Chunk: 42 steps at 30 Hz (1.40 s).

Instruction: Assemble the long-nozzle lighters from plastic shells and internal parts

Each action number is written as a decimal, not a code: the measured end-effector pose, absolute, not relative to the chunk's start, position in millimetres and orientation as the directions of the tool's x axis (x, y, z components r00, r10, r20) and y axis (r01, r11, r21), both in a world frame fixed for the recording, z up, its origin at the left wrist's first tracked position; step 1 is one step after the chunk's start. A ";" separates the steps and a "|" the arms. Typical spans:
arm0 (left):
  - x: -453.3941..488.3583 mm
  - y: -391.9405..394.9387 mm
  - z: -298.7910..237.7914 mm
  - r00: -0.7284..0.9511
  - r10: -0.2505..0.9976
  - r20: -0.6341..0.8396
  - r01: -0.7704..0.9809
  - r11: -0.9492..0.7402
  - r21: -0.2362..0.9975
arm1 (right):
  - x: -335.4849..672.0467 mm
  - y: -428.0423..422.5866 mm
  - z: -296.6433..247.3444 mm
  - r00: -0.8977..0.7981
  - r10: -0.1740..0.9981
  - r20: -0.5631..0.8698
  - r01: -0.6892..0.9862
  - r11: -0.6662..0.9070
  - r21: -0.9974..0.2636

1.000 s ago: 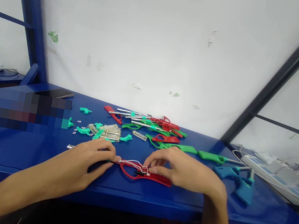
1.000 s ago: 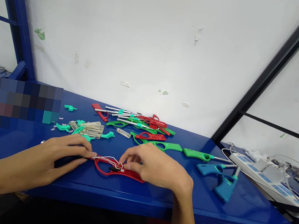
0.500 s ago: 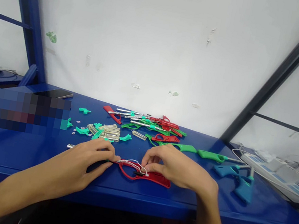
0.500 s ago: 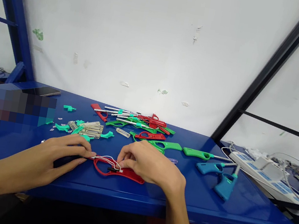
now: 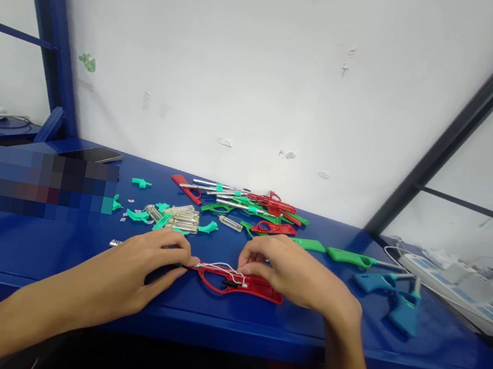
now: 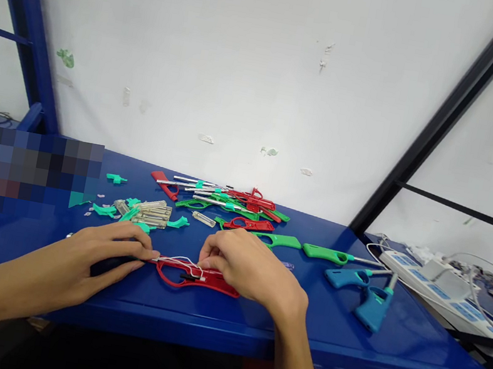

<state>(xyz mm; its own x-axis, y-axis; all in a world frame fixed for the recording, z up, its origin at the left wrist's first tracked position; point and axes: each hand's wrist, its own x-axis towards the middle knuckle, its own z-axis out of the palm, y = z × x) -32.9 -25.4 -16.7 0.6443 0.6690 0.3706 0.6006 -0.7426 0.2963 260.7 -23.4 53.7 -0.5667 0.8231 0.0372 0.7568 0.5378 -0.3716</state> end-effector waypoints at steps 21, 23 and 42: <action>-32.0 -24.7 -16.6 0.657 0.662 0.361 0.598 -0.749 0.287 | 262.0 -21.9 50.1 -0.554 0.832 0.015 0.771 0.520 -0.368; -32.5 -24.3 -17.0 0.658 0.661 0.361 0.596 -0.750 0.286 | 261.7 -23.6 51.7 -0.566 0.823 0.037 0.756 0.537 -0.374; -31.3 -28.1 -10.0 0.668 0.678 0.307 0.607 -0.735 0.303 | 251.3 -34.1 57.7 -0.660 0.738 0.142 0.656 0.657 -0.371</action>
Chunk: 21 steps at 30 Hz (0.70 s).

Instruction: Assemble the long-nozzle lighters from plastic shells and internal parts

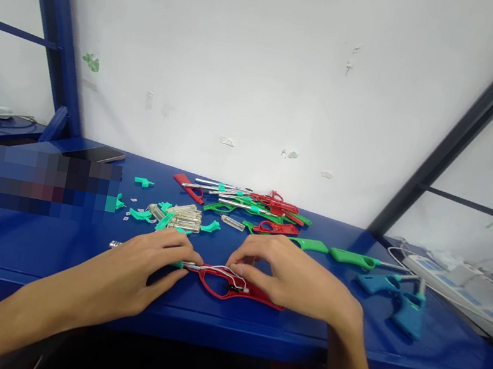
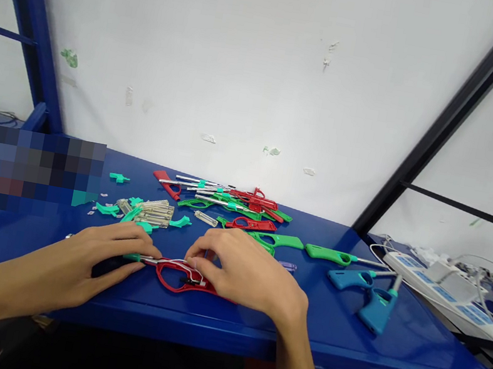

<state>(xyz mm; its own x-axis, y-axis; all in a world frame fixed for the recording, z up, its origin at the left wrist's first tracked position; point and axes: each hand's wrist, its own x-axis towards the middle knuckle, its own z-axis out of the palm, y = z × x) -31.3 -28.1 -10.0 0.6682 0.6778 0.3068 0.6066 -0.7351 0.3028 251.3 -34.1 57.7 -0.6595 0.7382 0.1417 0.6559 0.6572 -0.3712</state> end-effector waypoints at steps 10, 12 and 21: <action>-32.7 -26.9 -11.0 0.701 0.659 0.274 0.596 -0.752 0.282 | 249.1 -33.9 56.9 -0.645 0.758 0.095 0.683 0.628 -0.372; -32.3 -26.9 -10.5 0.704 0.658 0.267 0.594 -0.752 0.284 | 248.9 -33.5 56.3 -0.649 0.753 0.105 0.678 0.636 -0.368; -32.1 -28.6 -7.1 0.706 0.643 0.297 0.575 -0.765 0.290 | 248.4 -35.4 57.3 -0.668 0.732 0.134 0.658 0.665 -0.353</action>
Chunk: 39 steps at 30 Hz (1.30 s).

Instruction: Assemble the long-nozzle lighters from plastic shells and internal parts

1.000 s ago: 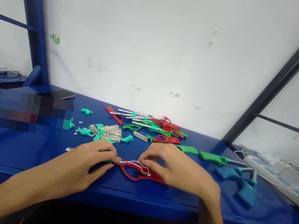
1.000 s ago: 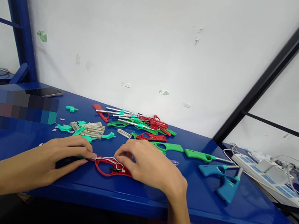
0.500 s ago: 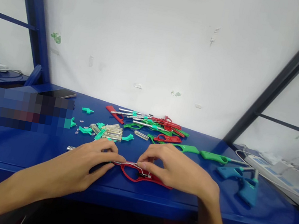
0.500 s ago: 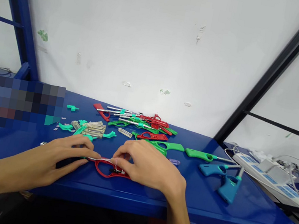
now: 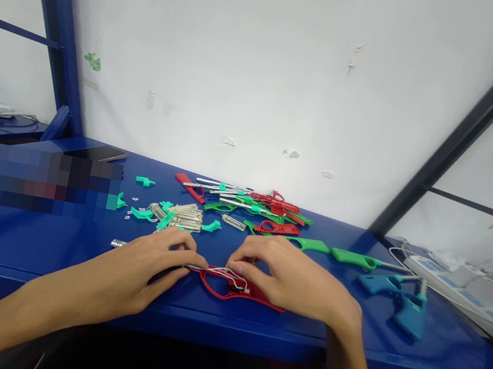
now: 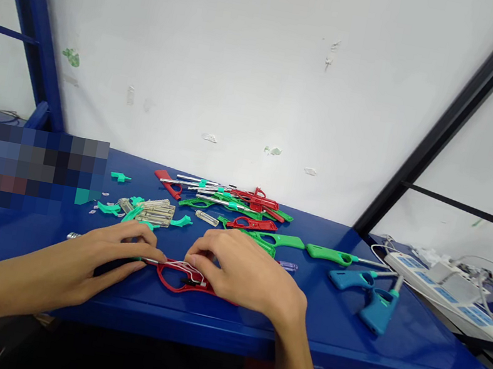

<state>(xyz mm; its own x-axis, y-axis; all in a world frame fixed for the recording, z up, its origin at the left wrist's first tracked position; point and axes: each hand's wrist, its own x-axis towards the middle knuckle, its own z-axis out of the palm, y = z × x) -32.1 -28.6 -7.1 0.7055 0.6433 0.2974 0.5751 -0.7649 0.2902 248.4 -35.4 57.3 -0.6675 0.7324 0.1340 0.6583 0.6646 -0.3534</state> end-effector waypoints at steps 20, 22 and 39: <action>-30.9 -29.3 -6.6 0.713 0.642 0.282 0.578 -0.766 0.282 | 246.5 -35.0 57.5 -0.700 0.707 0.103 0.643 0.687 -0.339; -31.1 -29.6 -6.4 0.713 0.638 0.290 0.578 -0.770 0.272 | 246.8 -34.9 56.6 -0.699 0.707 0.110 0.643 0.688 -0.337; -30.8 -28.4 -6.2 0.722 0.624 0.299 0.571 -0.781 0.251 | 242.4 -35.1 54.5 -0.678 0.724 0.127 0.653 0.672 -0.349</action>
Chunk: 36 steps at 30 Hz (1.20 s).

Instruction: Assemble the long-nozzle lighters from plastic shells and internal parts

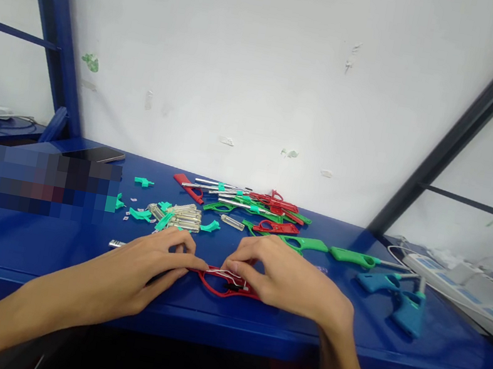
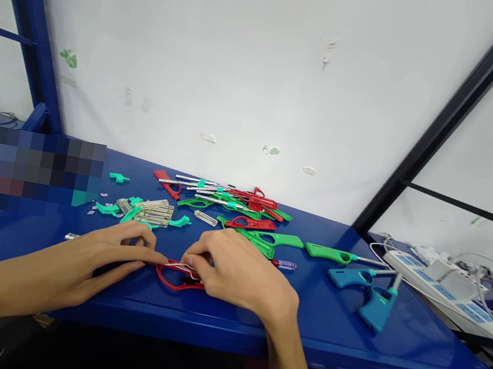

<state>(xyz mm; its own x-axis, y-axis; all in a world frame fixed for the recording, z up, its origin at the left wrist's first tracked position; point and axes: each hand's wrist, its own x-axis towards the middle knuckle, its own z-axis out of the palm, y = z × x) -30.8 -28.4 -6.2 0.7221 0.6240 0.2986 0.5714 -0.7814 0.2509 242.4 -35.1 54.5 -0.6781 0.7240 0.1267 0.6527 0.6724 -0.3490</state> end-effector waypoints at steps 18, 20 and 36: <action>-31.1 -28.2 -6.7 0.727 0.632 0.269 0.573 -0.774 0.270 | 243.9 -37.2 57.4 -0.698 0.704 0.129 0.646 0.697 -0.312; -31.2 -28.1 -6.7 0.730 0.631 0.262 0.570 -0.774 0.277 | 243.3 -37.5 57.3 -0.699 0.704 0.126 0.645 0.697 -0.314; -30.3 -29.5 -5.2 0.714 0.649 0.264 0.585 -0.759 0.285 | 244.6 -35.5 56.7 -0.678 0.716 0.165 0.649 0.689 -0.322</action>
<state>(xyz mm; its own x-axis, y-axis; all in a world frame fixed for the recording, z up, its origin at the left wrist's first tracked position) -30.3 -29.5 -5.2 0.7136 0.6487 0.2644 0.5848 -0.7595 0.2848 244.6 -35.5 56.7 -0.6784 0.7159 0.1652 0.6489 0.6893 -0.3222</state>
